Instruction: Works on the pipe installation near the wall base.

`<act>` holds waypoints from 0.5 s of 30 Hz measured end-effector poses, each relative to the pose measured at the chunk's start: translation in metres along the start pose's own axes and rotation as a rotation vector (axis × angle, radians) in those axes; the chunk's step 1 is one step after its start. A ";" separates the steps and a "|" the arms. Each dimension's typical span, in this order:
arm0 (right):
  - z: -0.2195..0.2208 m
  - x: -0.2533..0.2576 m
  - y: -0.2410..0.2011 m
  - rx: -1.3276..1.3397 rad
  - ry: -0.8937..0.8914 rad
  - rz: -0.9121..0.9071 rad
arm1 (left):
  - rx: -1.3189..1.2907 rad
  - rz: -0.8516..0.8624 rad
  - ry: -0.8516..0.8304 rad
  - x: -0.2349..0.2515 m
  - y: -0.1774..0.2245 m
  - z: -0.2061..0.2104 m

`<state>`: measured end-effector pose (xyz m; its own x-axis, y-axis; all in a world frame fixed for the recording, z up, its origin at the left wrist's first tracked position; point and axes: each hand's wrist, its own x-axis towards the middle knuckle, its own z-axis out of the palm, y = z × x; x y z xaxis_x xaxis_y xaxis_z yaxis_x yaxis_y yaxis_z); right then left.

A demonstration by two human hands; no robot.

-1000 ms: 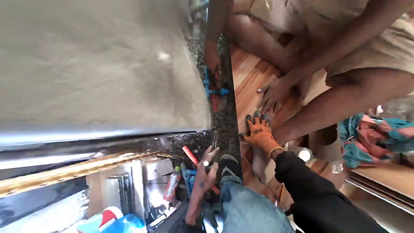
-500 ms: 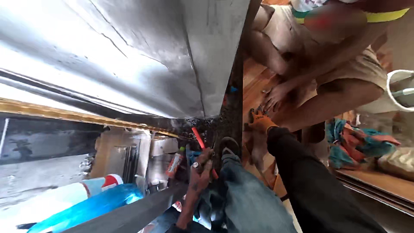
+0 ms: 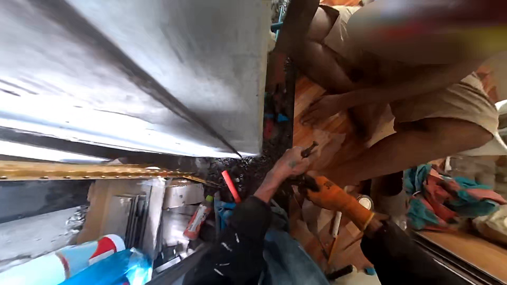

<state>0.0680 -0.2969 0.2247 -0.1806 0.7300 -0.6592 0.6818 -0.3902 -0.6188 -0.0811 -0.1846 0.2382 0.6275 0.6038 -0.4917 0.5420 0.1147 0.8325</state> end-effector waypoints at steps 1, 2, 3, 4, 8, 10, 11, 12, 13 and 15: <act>0.001 0.002 0.006 0.066 0.109 0.011 | 0.033 0.051 0.107 0.000 0.009 0.002; -0.001 0.006 0.011 0.135 0.196 0.048 | 0.100 0.111 0.229 0.001 0.014 0.004; -0.002 0.013 0.016 0.218 0.271 0.106 | 0.183 0.172 0.322 0.003 0.014 0.007; -0.002 0.020 0.018 0.307 0.339 0.168 | 0.247 0.252 0.421 0.006 0.011 0.012; -0.010 0.047 0.011 0.622 0.484 0.261 | 0.071 0.213 0.631 0.008 -0.028 0.047; -0.005 0.057 0.002 0.682 0.495 0.252 | -0.212 -0.048 0.401 0.007 -0.039 0.054; -0.002 0.059 -0.005 0.645 0.495 0.271 | -0.359 -0.101 0.336 0.012 -0.043 0.057; 0.001 0.059 -0.013 0.579 0.486 0.296 | -0.504 -0.121 0.317 0.019 -0.044 0.060; 0.003 0.058 -0.021 0.521 0.472 0.314 | -0.643 -0.152 0.309 0.025 -0.044 0.059; 0.007 0.057 -0.031 0.439 0.466 0.280 | -0.812 -0.213 0.339 0.036 -0.048 0.056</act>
<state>0.0316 -0.2469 0.2036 0.3495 0.6955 -0.6278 0.2911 -0.7175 -0.6328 -0.0527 -0.2127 0.1663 0.2911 0.6912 -0.6615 -0.0140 0.6944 0.7194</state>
